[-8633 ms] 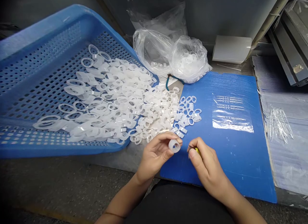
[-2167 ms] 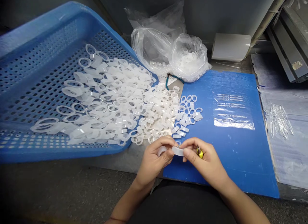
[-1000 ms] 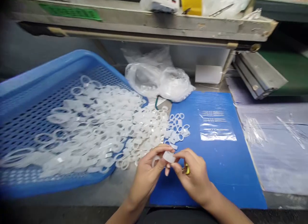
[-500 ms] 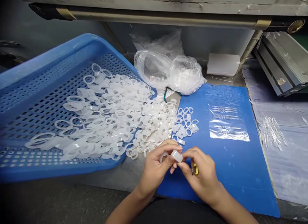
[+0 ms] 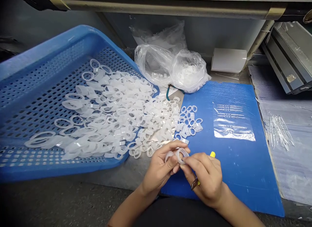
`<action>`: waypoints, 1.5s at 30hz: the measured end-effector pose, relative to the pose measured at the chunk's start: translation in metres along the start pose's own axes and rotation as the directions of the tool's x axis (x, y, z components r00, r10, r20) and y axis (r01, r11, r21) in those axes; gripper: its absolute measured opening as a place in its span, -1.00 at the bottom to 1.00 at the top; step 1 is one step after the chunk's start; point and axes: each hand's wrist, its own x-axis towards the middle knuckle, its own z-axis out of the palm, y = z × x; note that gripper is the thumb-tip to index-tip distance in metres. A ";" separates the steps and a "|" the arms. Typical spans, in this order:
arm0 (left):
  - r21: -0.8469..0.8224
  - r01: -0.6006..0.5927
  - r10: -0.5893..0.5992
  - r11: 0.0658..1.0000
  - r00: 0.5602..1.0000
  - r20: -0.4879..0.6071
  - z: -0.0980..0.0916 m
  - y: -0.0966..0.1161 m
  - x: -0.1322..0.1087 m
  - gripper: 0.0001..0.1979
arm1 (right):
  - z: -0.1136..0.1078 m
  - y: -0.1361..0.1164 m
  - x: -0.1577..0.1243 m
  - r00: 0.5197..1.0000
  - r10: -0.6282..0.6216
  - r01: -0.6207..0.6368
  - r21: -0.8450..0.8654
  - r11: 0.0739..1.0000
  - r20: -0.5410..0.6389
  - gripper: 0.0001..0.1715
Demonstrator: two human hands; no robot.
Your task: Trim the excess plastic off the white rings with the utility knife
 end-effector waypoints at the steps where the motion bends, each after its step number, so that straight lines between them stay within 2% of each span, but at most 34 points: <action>1: -0.029 0.023 -0.023 0.999 1.000 0.001 0.000 -0.001 0.000 -0.60 | 0.000 -0.001 0.001 1.000 -0.008 0.008 -0.004 1.000 -0.006 -0.79; 3: -0.073 0.040 -0.040 0.997 0.999 0.001 0.000 -0.001 -0.001 -0.61 | -0.001 -0.002 0.002 1.000 -0.016 0.016 -0.009 1.000 -0.009 -0.77; 13: -0.133 -0.012 0.021 0.991 0.997 0.069 0.000 -0.002 -0.001 -0.69 | -0.003 -0.002 -0.001 0.999 -0.037 0.037 -0.051 0.998 -0.002 -0.80; 21: -0.150 0.026 -0.007 0.988 0.993 0.121 -0.003 -0.007 -0.002 -0.68 | -0.003 0.006 -0.009 0.990 -0.131 0.133 -0.028 0.991 0.058 -0.78; 24: -0.167 0.029 -0.005 0.986 0.990 0.141 -0.003 -0.008 -0.003 -0.67 | -0.003 0.007 -0.008 0.983 -0.181 0.181 -0.037 0.983 0.023 -0.81; 27: -0.152 0.042 -0.022 0.988 0.992 0.127 -0.002 -0.008 -0.003 -0.64 | -0.003 0.006 -0.004 0.979 -0.205 0.205 -0.050 0.978 -0.009 -0.85; 32: -0.131 0.067 -0.053 0.989 0.993 0.106 -0.002 -0.008 -0.004 -0.62 | -0.004 0.005 0.000 0.976 -0.216 0.216 -0.074 0.974 0.008 -0.87; 40: -0.158 0.071 -0.049 0.985 0.988 0.143 -0.001 -0.007 -0.005 -0.65 | -0.003 0.009 -0.003 0.972 -0.236 0.237 -0.056 0.970 0.023 -0.83; 43: -0.184 0.067 -0.048 0.981 0.993 0.108 0.001 -0.010 -0.005 -0.67 | -0.001 0.009 -0.005 0.972 -0.234 0.235 -0.062 0.970 0.019 -0.85; 45: -0.239 0.073 -0.064 0.968 0.997 0.045 0.000 -0.011 -0.003 -0.69 | 0.000 0.010 -0.006 0.974 -0.224 0.224 -0.070 0.972 -0.002 -0.87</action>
